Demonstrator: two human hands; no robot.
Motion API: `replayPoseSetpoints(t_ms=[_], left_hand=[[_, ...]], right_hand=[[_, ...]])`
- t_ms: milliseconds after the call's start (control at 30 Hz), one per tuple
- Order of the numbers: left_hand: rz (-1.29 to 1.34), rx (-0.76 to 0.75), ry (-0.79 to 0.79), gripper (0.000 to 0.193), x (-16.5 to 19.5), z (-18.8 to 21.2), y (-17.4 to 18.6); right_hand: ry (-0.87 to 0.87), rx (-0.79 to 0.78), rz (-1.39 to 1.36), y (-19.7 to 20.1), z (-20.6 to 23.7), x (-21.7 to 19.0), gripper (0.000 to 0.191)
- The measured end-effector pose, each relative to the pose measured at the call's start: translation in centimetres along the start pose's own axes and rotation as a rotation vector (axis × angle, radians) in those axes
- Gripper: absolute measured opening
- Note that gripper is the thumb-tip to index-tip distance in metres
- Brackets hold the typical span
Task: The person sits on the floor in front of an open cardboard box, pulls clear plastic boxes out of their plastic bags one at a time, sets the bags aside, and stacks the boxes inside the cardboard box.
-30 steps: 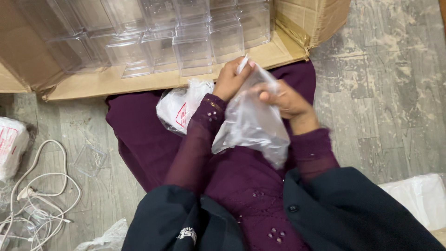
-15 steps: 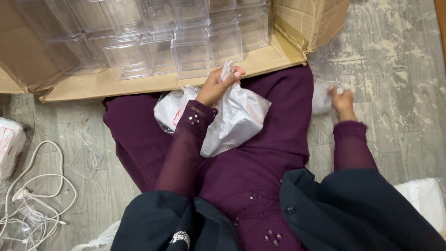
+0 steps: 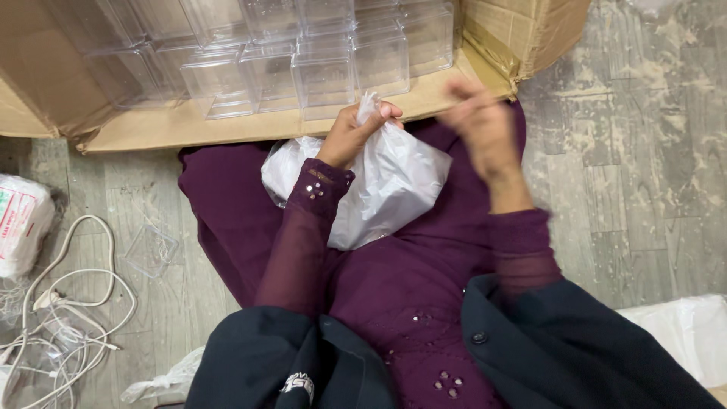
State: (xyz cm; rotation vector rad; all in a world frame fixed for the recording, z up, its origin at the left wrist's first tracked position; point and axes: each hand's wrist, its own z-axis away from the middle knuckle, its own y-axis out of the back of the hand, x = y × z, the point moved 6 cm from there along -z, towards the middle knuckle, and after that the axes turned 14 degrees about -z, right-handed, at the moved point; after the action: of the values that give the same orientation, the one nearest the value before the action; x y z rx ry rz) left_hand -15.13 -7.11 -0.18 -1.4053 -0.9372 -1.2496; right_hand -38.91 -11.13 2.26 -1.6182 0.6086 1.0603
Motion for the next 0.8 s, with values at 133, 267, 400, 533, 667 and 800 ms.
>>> replayPoseSetpoints(t_ms=[133, 267, 400, 533, 667, 800], left_hand=[[-0.091, 0.056, -0.069, 0.026, 0.4, 0.7, 1.4], [-0.136, 0.148, -0.101, 0.020, 0.3, 1.5, 2.6], [0.010, 0.245, -0.053, 0.018, -0.6, 1.6, 2.8], [0.016, 0.260, -0.094, 0.019, -0.9, 2.1, 2.9], [0.003, 0.212, -0.002, 0.025, -1.9, 3.1, 4.1], [0.005, 0.222, -0.110, 0.035, -0.5, 4.1, 7.6]], right_hand=[[-0.159, -0.169, 0.232, -6.2, 0.0, 3.4, 0.022], [-0.090, -0.113, 0.363, -7.5, -0.2, 3.2, 0.016], [-0.040, -0.137, 0.674, -8.8, -0.3, 2.6, 0.023], [0.106, -0.095, 0.760, -9.8, -0.8, 2.5, 0.023], [-0.207, -0.006, 0.000, -8.7, -1.7, 6.0, 0.021], [-0.447, -0.260, -0.346, -9.4, -1.1, 7.6, 0.034]])
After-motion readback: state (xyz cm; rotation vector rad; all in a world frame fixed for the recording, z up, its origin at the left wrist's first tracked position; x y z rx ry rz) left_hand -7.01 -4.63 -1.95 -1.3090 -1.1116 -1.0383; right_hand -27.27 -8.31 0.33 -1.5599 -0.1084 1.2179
